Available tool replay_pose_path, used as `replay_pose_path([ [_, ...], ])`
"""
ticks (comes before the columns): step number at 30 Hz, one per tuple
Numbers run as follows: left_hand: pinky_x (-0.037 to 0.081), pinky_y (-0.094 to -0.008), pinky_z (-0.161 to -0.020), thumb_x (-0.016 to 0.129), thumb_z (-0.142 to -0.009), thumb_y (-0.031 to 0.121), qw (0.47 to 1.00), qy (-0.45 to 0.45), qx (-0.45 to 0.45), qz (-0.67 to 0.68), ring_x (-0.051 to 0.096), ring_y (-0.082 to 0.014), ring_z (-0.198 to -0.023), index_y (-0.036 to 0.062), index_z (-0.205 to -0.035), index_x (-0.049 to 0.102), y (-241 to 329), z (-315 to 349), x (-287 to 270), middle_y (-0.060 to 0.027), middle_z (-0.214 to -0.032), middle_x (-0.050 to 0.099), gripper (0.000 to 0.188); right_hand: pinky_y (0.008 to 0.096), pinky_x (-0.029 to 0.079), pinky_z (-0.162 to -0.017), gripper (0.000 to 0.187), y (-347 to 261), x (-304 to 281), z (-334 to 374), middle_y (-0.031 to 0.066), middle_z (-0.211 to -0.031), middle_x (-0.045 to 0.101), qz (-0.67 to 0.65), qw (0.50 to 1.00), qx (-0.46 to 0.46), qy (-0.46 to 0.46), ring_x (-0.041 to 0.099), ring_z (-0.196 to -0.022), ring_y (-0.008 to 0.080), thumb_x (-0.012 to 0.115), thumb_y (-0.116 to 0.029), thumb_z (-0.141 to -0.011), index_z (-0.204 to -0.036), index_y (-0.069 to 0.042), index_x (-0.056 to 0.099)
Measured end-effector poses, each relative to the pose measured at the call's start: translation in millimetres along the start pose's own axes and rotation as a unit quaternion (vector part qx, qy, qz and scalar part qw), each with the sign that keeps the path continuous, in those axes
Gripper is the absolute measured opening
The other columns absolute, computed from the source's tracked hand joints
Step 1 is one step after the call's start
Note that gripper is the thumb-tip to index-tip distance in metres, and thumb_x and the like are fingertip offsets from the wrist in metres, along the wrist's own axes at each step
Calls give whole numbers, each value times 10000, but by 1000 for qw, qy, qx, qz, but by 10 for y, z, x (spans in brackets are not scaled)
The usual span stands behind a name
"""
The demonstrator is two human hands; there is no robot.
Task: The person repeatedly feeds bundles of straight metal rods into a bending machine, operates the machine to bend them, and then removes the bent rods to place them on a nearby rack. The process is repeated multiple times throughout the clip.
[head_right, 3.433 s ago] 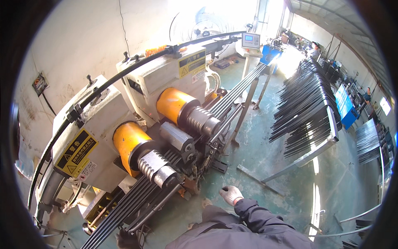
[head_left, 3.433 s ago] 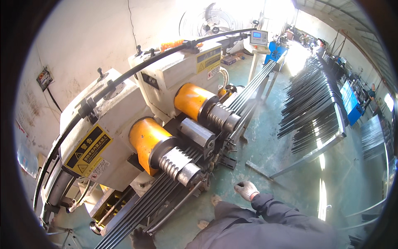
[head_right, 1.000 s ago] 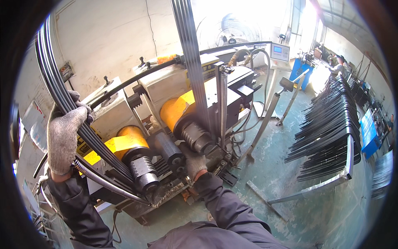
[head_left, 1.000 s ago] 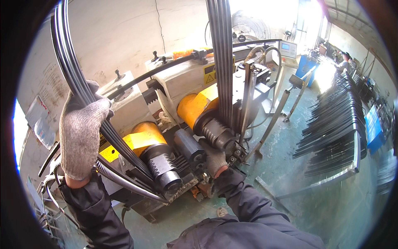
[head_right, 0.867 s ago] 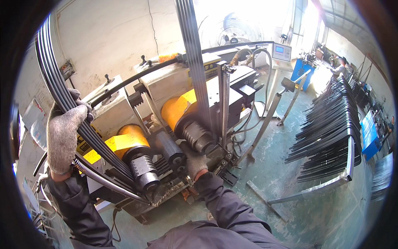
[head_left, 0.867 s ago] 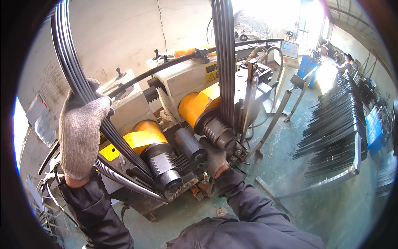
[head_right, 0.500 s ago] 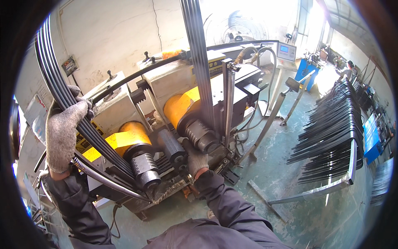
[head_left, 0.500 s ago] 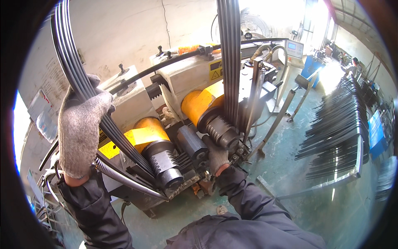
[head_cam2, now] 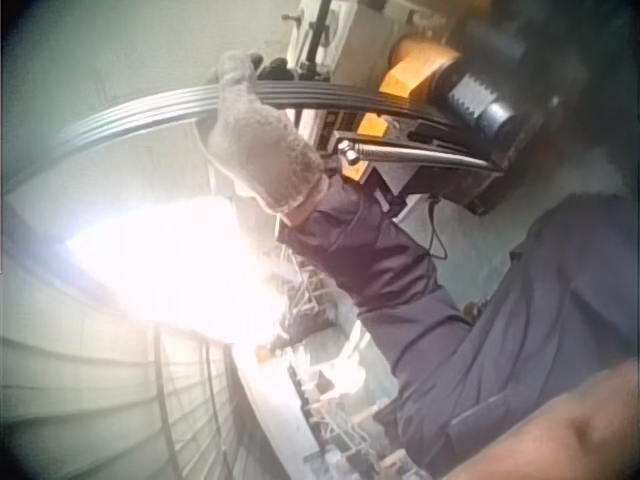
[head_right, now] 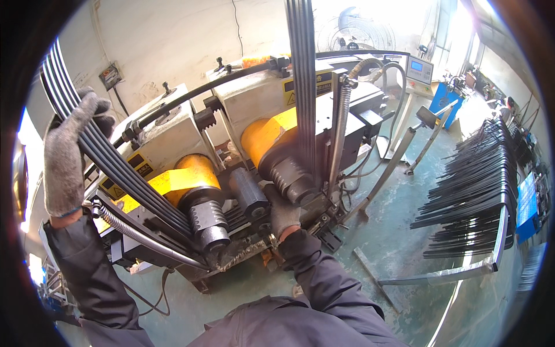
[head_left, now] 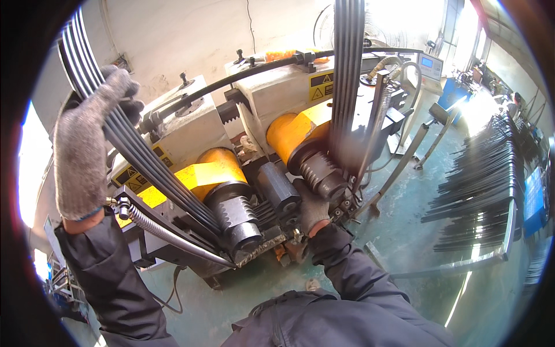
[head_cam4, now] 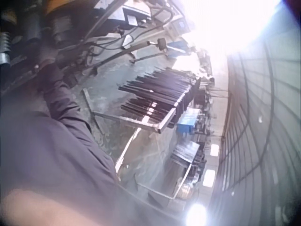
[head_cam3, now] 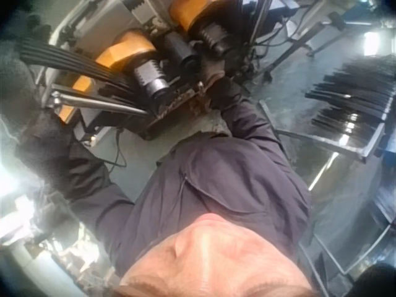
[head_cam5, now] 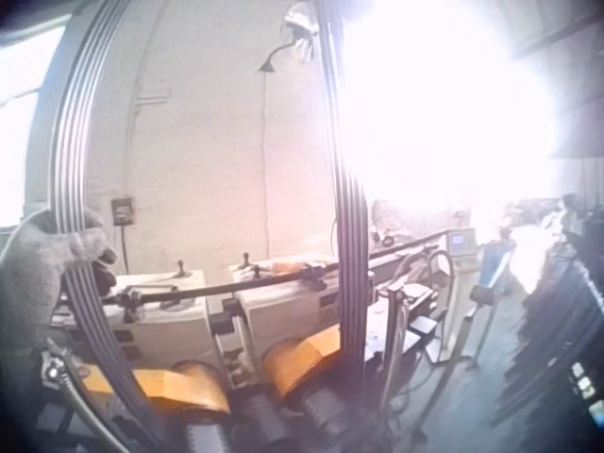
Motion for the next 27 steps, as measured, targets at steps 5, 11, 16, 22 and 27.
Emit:
replay_pose_path([
  [5,711,-311,-863,762,-1102,210,1000,-3,-23,-10,838,-211,-973,8,-1402,707,-127,44,72,-148,-1091,828,365,357,554,-917,158,221,-4,36,76,-1111,806,-53,998,20,-17,745,-1031,192,763,-102,-1057,-1172,-4,807],
  [11,691,-346,-876,709,-1097,142,997,-83,-6,10,799,-234,-986,5,-1426,649,-255,109,-124,-141,-1069,796,362,355,553,-916,155,463,-17,85,71,-1084,800,-90,995,-42,-15,740,-1021,191,766,-70,-1036,-1172,-8,808],
  [16,690,-332,-857,725,-1097,171,997,-71,-32,1,802,-220,-988,12,-1418,652,-313,101,-157,-135,-1061,795,366,415,567,-958,242,434,-65,66,118,-1133,800,-9,998,-38,-39,751,-1052,270,750,-44,-1011,-1245,-29,812],
  [22,692,-405,-991,744,-1120,217,994,-94,-48,-3,821,-272,-1085,17,-1420,662,-211,144,-76,-141,-1150,809,370,411,561,-978,209,245,-94,93,126,-1181,823,80,990,-108,-46,772,-1090,275,777,-168,-1083,-1214,-14,826],
  [27,702,-377,-933,744,-1094,234,996,-60,-51,-39,812,-242,-1034,7,-1426,669,-182,181,-68,-136,-1103,802,409,447,554,-1018,231,411,-114,76,142,-1286,795,-8,996,33,-82,747,-1202,323,716,-163,-1123,-1319,-90,815],
])
Point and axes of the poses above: each hand's wrist, its own z-axis away from the middle knuckle, its own x-axis out of the palm, y = z × x, the point moved 2 cm from there along -z, towards the middle knuckle
